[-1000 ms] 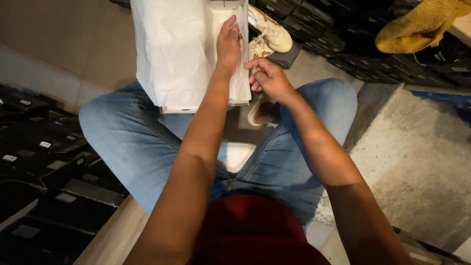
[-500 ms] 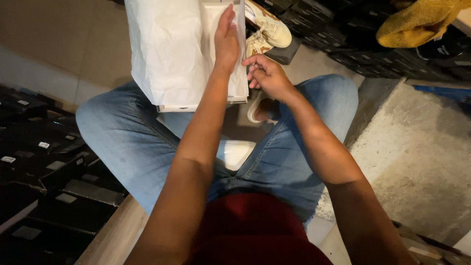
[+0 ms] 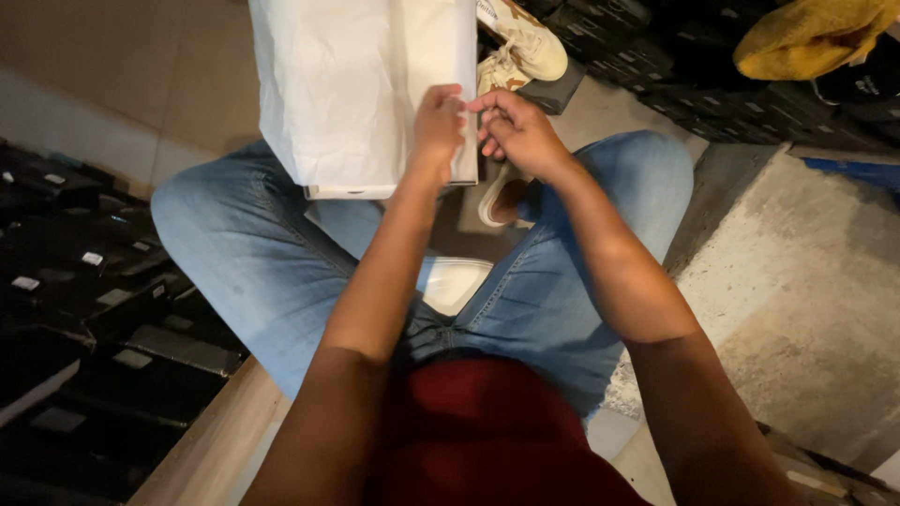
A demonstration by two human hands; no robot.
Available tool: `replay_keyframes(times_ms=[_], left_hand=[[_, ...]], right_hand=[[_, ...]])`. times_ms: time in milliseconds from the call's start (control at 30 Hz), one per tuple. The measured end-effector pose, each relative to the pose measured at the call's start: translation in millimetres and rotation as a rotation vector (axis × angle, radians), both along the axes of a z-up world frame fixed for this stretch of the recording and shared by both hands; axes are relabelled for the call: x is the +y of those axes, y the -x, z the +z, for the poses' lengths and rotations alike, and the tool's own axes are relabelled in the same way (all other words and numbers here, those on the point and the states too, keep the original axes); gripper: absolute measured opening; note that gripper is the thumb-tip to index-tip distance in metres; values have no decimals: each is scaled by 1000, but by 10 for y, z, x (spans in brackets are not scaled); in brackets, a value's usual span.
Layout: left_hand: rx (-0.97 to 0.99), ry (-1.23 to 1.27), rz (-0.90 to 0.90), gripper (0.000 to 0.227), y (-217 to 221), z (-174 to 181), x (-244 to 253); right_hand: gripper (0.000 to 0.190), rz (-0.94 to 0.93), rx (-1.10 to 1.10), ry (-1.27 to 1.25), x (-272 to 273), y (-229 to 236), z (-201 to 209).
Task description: The person opens a shoebox, removes a white sneaker, and wipes it with a yellow cloth. The person folds the tissue paper and places it back into the box, then continues wiping the sneaker.
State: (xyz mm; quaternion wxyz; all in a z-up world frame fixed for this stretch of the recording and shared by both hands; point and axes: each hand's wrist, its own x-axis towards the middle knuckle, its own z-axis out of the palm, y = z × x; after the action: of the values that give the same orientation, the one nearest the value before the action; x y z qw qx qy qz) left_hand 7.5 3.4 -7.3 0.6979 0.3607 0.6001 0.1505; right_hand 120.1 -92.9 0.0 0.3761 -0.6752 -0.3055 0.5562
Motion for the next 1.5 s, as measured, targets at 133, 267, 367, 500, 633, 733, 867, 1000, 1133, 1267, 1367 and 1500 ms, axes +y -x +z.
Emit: replay_keyframes(times_ms=[133,267,367,500,633,733,867,1000,1133,1267,1367,1500], left_hand=[[67,18,-100,20,20,-24,-87],[96,-166,-60,31,77,17,-183],[92,-41,-111,37,70,74,-233],[123,-237,-162,47,117,72,-238],[194,-366,-308,38,291,112,-123],[351,-75,-621,39,272,138,-74],[349,-172,-694,45,256,153,-97],[517,-549,-901,40,342,106,-205],[777,-1007,-978,24,383,62,-426],[773,-810,-1092,31,337,105,-468],[794,-688,-1151,31,302,120,-421],[795,-563,-1162,39,315,130,-365]], right_hand=[[29,-8,32,-32,13,-9,4],[35,-1,39,-8,-21,-18,17],[33,17,26,-22,-3,-12,47],[26,26,30,-25,-12,-28,31],[31,3,14,15,-14,12,41],[17,9,-9,-17,0,28,103],[42,-29,-395,-179,12,29,163],[81,-85,-669,-189,107,38,145],[48,-13,-994,-668,361,170,484],[23,345,-957,-577,726,447,313],[38,585,-1018,-175,964,592,294],[63,514,-867,167,1139,630,333]])
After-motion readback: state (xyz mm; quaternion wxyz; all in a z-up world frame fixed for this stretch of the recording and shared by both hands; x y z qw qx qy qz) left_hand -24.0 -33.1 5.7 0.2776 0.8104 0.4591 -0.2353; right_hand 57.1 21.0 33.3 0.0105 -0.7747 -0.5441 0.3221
